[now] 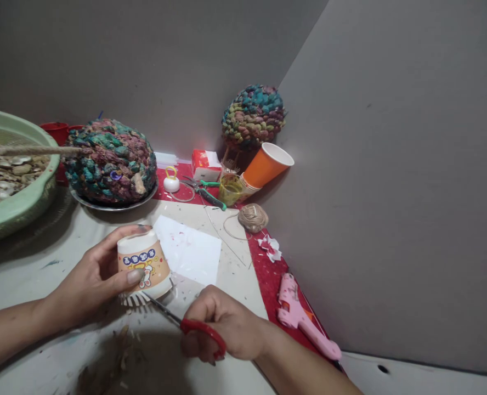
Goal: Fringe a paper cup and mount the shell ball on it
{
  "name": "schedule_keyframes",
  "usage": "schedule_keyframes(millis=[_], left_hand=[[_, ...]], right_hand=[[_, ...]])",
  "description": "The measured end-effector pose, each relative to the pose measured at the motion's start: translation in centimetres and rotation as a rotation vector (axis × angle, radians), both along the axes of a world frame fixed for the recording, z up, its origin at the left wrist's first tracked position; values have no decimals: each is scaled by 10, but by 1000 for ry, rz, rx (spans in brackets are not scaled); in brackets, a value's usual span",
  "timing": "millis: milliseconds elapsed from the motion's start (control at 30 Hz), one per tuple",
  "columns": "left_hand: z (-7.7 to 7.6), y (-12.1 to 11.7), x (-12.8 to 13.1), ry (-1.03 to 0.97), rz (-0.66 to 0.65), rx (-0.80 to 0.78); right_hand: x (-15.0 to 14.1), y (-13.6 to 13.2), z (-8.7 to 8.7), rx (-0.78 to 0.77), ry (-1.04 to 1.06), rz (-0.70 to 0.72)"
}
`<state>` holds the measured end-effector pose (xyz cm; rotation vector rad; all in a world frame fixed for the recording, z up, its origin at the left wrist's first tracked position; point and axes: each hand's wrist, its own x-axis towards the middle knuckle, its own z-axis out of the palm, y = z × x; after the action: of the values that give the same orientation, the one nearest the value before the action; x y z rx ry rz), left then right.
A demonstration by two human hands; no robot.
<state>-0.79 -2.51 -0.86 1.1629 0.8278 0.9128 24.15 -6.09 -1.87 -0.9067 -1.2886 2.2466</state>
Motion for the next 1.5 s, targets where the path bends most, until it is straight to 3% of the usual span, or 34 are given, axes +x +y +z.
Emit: schedule_keyframes(millis=[200, 433, 600, 800, 900, 1200, 1500], left_hand=[[-1, 0, -1, 6, -10, 2], [5, 3, 4, -135, 12, -152], [8, 5, 5, -175, 40, -210], [7, 7, 2, -177, 45, -220], [6, 7, 2, -179, 51, -225], [10, 5, 3, -101, 105, -199], [8, 5, 3, 23, 101, -141]], right_hand=[[0, -1, -3, -11, -17, -2], [1, 0, -6, 35, -38, -6], [-1, -2, 1, 274, -109, 23], [-8, -5, 12, 973, -377, -19], [-11, -4, 13, 1180, -485, 21], [-12, -6, 12, 1472, -752, -5], [-14, -7, 12, 1536, -857, 23]])
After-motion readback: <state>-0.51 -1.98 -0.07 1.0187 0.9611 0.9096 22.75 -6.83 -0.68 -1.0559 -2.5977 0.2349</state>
